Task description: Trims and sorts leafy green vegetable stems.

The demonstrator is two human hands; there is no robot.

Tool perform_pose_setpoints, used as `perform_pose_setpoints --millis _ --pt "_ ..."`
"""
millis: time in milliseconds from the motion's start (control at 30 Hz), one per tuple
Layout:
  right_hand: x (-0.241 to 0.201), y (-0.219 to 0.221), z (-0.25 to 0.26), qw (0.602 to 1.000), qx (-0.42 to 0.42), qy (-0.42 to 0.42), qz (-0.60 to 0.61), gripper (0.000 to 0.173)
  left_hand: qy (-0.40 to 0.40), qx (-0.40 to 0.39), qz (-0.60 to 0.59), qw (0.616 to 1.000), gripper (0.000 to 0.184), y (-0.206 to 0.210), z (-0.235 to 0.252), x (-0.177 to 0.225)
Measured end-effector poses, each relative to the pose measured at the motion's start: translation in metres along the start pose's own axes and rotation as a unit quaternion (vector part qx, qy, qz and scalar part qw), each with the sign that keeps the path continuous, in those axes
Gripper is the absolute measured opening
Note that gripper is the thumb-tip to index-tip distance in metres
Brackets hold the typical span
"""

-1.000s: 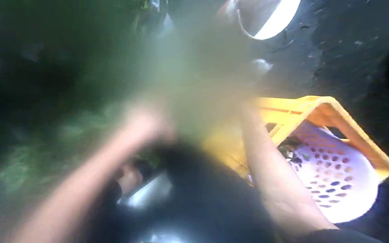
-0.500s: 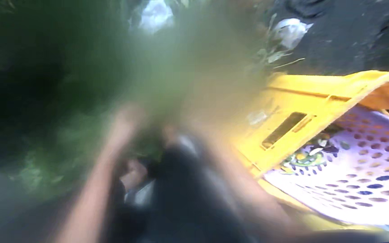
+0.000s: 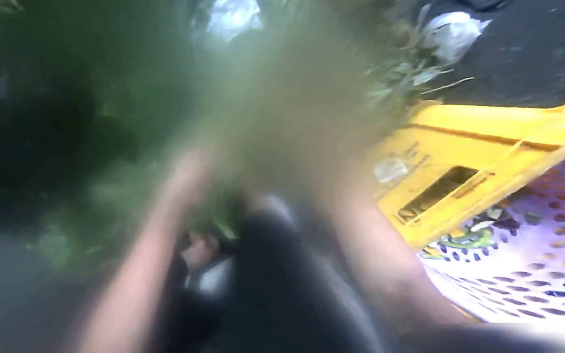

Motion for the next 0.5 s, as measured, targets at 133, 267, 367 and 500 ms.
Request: perform_pose_setpoints --millis 133,267,367,500 --pt "0.004 0.011 0.005 0.993 0.022 -0.024 -0.112 0.046 0.005 -0.017 0.094 0.995 0.035 -0.001 0.006 0.014" --pt "0.005 0.008 -0.006 0.983 0.036 -0.004 -0.178 0.047 0.075 0.001 0.226 0.971 0.029 0.002 0.014 0.024" --pt "0.011 0.002 -0.016 0.99 0.049 0.054 -0.117 0.046 0.127 0.029 0.274 0.953 0.02 0.007 0.022 0.022" --pt "-0.002 0.002 -0.034 0.987 0.105 0.12 -0.029 0.038 0.128 -0.018 0.18 0.975 0.022 0.021 0.028 0.011"
Point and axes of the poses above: each hand's wrist, its own z-axis towards the middle knuckle, its own y-axis out of the palm, x = y × z, the point moved 7 cm from there along z, towards the middle knuckle, and after that the axes turned 4 degrees about z, right-handed, at the moved point
